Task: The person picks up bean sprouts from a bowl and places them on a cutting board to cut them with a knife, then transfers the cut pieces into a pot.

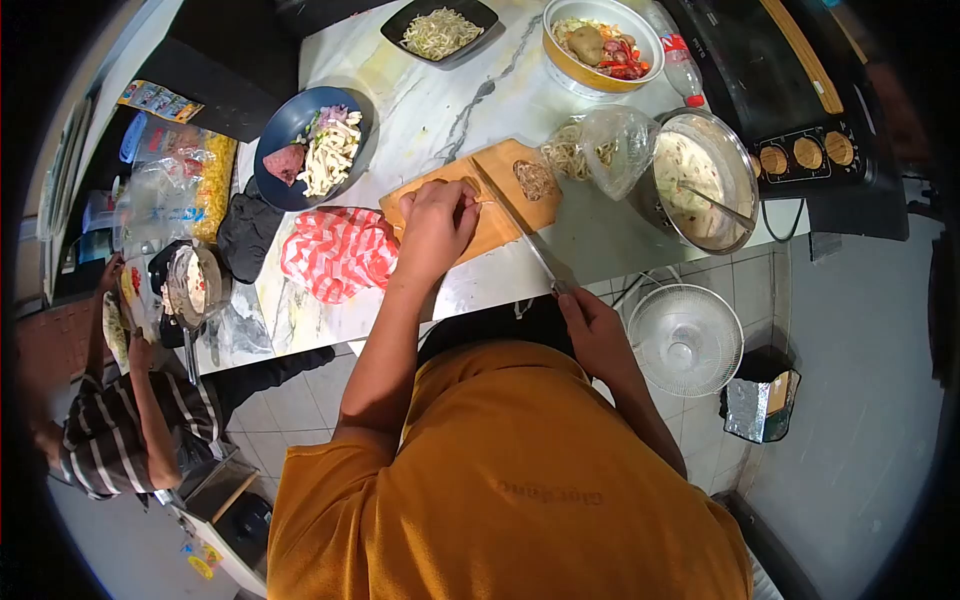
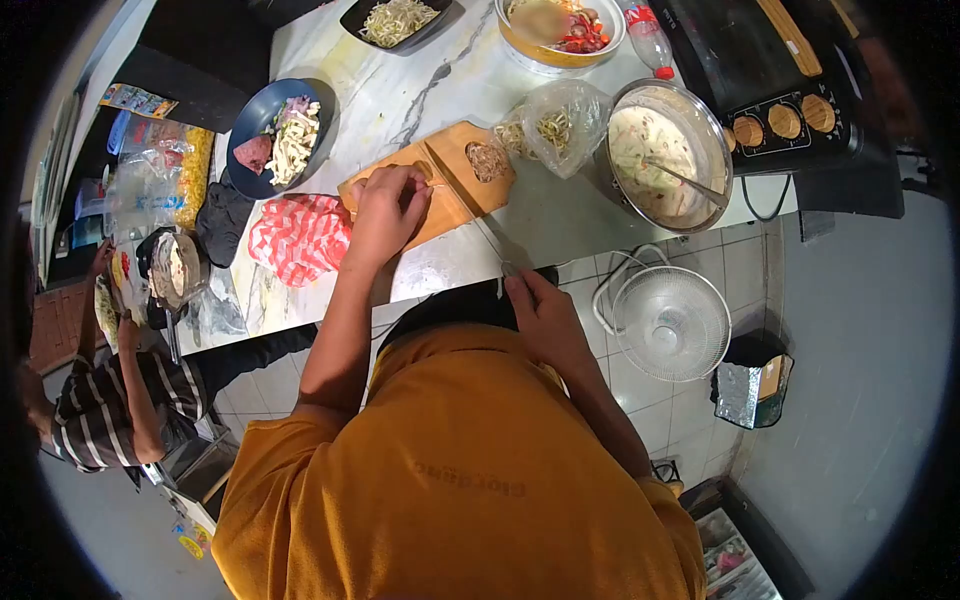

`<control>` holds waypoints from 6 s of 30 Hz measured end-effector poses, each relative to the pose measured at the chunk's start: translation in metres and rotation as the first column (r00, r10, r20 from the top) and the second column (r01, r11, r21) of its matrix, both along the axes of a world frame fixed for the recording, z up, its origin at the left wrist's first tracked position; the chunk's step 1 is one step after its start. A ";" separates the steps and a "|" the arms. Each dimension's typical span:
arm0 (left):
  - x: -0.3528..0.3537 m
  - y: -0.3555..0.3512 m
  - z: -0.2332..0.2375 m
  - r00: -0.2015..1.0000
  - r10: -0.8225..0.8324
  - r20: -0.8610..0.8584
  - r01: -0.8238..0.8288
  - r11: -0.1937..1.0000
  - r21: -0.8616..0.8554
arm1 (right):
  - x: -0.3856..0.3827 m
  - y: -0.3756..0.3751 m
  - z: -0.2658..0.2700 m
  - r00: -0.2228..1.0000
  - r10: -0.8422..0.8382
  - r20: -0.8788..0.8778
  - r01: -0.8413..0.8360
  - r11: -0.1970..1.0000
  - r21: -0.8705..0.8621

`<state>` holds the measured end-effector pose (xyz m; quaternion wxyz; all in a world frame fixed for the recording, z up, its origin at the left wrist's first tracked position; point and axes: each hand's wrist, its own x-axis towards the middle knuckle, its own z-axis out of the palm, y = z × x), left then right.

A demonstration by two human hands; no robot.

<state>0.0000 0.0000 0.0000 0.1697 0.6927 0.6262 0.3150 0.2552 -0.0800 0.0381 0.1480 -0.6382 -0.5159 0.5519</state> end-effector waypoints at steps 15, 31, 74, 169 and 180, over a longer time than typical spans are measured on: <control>0.002 0.001 0.005 0.998 0.042 0.049 -0.041 0.998 -0.039 | -0.003 0.002 0.002 0.999 0.041 0.034 -0.042 0.998 0.048; -0.021 0.037 0.010 0.971 0.079 0.224 -0.068 0.996 -0.057 | 0.016 -0.002 -0.009 0.994 -0.043 0.100 0.021 0.977 0.211; -0.068 -0.019 0.025 0.978 0.167 0.128 -0.141 0.971 -0.193 | -0.013 0.022 -0.009 0.979 0.059 -0.197 -0.058 0.998 0.013; -0.003 0.000 0.002 0.982 0.174 -0.078 -0.182 0.976 -0.122 | -0.004 0.005 0.020 0.979 0.129 0.159 -0.151 0.979 0.134; -0.024 0.060 0.021 0.979 0.166 0.119 -0.171 0.985 0.027 | 0.007 0.003 0.017 0.981 0.013 0.194 -0.050 0.981 0.187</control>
